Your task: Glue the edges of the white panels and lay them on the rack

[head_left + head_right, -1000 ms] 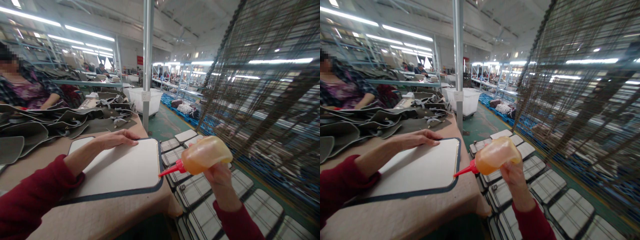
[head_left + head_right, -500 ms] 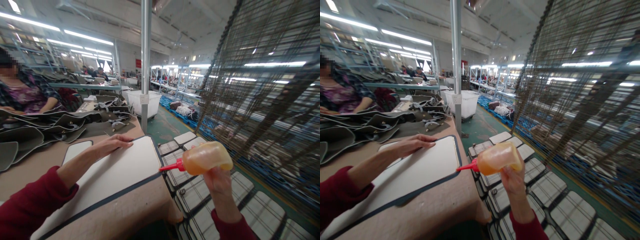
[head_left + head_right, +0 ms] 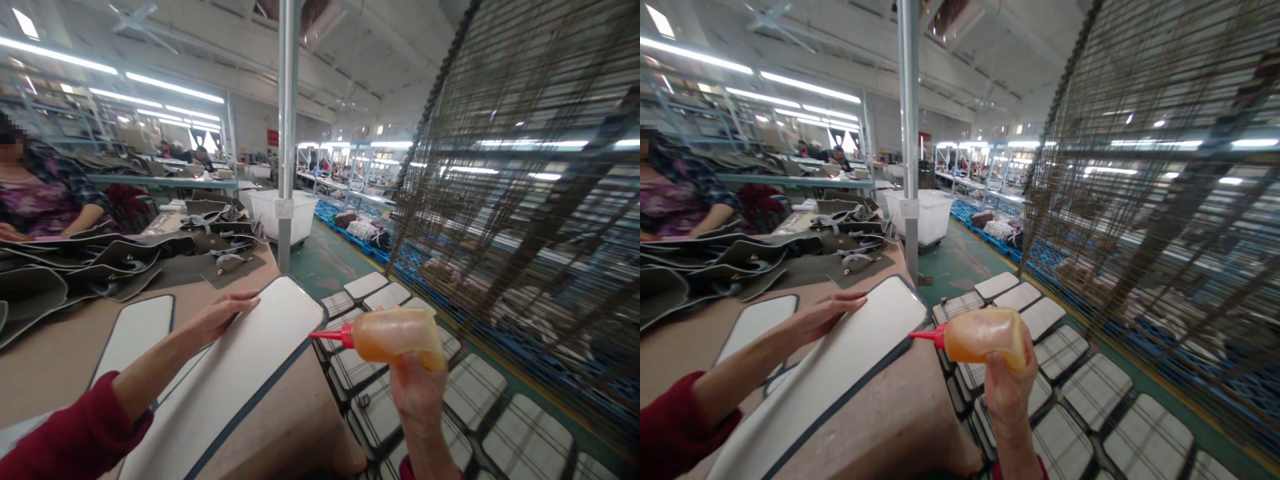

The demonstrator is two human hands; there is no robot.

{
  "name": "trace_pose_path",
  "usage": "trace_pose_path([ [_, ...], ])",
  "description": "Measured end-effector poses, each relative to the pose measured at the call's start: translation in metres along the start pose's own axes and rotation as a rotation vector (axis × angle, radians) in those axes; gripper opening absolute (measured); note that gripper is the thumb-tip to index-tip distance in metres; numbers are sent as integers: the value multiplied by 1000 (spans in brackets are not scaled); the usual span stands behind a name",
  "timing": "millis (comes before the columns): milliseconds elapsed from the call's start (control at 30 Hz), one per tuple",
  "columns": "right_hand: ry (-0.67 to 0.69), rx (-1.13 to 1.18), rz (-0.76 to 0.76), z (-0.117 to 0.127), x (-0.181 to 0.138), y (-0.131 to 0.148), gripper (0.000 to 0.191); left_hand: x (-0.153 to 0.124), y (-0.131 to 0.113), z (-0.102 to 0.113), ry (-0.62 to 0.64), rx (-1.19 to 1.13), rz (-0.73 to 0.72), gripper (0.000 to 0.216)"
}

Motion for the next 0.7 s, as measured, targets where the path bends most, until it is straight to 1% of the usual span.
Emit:
trace_pose_path([
  [67,73,42,-79,-7,-10,-9,56,5,1,1,-19,15,-49,51],
  [133,160,111,-165,-15,-11,-13,52,9,1,3,11,53,-88,49],
  [167,176,146,-183,-19,-7,-11,50,11,0,3,35,81,-102,48],
  [233,147,191,-158,-24,11,0,50,11,-3,4,80,168,-122,44],
  [300,103,197,-69,-27,38,16,60,9,-9,3,127,284,-140,39],
  [367,131,178,-8,-30,63,31,66,4,-16,0,199,395,-165,34],
  [433,195,159,6,-33,80,39,67,-3,-24,-5,287,484,-188,31],
  [567,315,132,-34,-36,90,42,59,-16,-39,-15,429,642,-199,27],
  [700,387,110,-56,-38,91,42,58,-24,-48,-23,486,749,-243,26],
])
Point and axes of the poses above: each hand's wrist, its own x-axis towards the middle knuckle, its own z-axis out of the back of the hand, y = z × x, the point moved 2 cm from there along x, towards the middle knuckle, and after that the axes turned 12 degrees about y, right-handed, at the moved point
